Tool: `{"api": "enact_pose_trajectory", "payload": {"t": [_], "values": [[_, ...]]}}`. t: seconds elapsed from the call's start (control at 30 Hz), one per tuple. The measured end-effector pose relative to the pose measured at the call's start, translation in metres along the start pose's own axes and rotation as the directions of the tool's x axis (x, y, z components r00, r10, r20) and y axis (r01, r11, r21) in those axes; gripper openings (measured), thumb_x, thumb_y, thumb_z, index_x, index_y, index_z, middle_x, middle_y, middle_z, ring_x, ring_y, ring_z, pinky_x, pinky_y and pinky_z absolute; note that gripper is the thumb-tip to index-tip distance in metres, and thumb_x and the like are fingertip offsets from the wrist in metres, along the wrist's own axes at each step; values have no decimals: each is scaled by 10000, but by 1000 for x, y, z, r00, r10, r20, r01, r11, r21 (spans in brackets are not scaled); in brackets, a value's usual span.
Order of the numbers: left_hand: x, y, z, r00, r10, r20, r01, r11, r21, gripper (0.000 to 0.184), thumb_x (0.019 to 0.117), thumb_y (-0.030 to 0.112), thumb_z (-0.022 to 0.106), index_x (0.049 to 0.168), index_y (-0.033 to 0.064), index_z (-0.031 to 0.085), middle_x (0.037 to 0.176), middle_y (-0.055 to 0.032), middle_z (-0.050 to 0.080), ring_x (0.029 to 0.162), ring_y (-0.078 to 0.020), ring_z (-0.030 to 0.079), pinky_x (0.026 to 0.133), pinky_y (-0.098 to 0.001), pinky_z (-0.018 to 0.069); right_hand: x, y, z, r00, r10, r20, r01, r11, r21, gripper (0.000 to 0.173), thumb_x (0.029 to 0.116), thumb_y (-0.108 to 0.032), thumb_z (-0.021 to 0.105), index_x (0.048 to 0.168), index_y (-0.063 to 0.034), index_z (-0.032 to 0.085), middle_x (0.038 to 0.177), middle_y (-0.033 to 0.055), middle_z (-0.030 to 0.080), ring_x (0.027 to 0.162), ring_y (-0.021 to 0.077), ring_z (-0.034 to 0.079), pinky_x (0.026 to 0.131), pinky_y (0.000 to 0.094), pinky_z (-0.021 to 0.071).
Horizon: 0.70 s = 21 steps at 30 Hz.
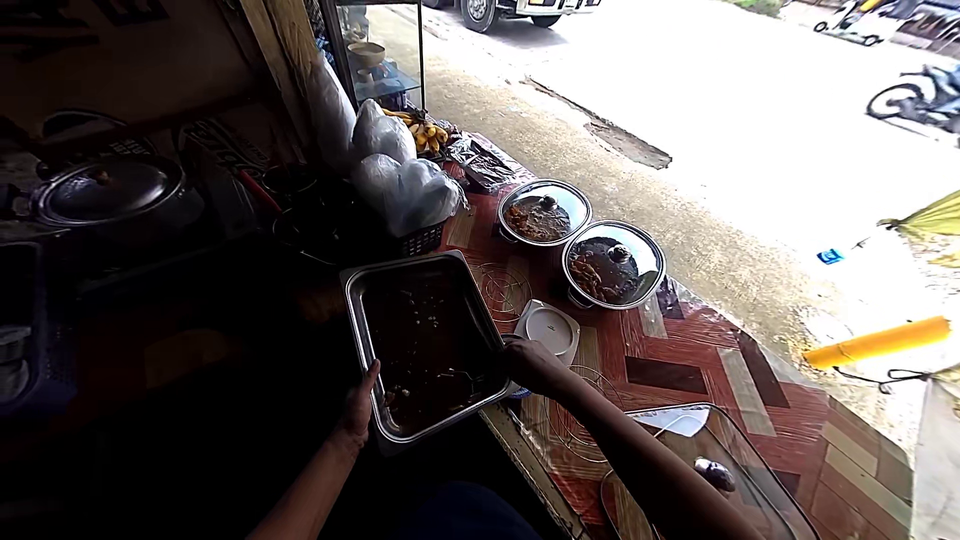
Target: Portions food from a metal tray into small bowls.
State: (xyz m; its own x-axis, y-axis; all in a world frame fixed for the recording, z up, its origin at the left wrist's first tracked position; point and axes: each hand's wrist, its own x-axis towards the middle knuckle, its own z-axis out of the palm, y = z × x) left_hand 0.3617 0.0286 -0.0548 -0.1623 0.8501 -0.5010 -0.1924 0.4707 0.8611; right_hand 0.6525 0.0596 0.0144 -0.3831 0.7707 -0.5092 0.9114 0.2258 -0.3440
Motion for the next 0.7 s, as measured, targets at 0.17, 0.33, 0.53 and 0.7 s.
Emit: {"api": "enact_pose_trajectory", "payload": {"t": [0.17,0.33,0.53,0.7], "values": [[0,-2,5,1000,-8,-5,8,1000,-7,471,1102,316,430,1471,23,423,1342,-168,561,1133,-155,589,952,-332,495,-1,-38,3,996,-19,83,20,1000,-16,259,1035,-115,521,1154,26,703,1206,249,671,1197,423,614,978,621,459],[0,-5,5,1000,-13,22,13,1000,-22,476,1106,315,416,1482,24,414,1386,-167,549,1191,-154,578,997,-334,484,-3,-60,7,994,-77,79,79,997,-20,274,1045,-95,482,1147,43,695,1209,249,667,1175,417,626,959,604,471],[-2,-4,5,999,-15,36,16,999,-32,466,1104,324,420,1460,24,440,1351,-156,571,1166,-142,590,982,-330,495,-9,-77,-3,970,-117,-212,97,990,-103,240,1005,20,468,1147,72,654,1183,262,654,1125,429,639,904,537,514],[-1,-3,4,997,-3,78,7,999,-45,479,1108,304,410,1501,30,405,1412,-156,544,1222,-145,574,1017,-321,483,9,-72,8,942,-69,-329,45,996,-80,286,1000,48,454,1204,55,655,1220,259,642,1134,423,640,898,520,531]]}}
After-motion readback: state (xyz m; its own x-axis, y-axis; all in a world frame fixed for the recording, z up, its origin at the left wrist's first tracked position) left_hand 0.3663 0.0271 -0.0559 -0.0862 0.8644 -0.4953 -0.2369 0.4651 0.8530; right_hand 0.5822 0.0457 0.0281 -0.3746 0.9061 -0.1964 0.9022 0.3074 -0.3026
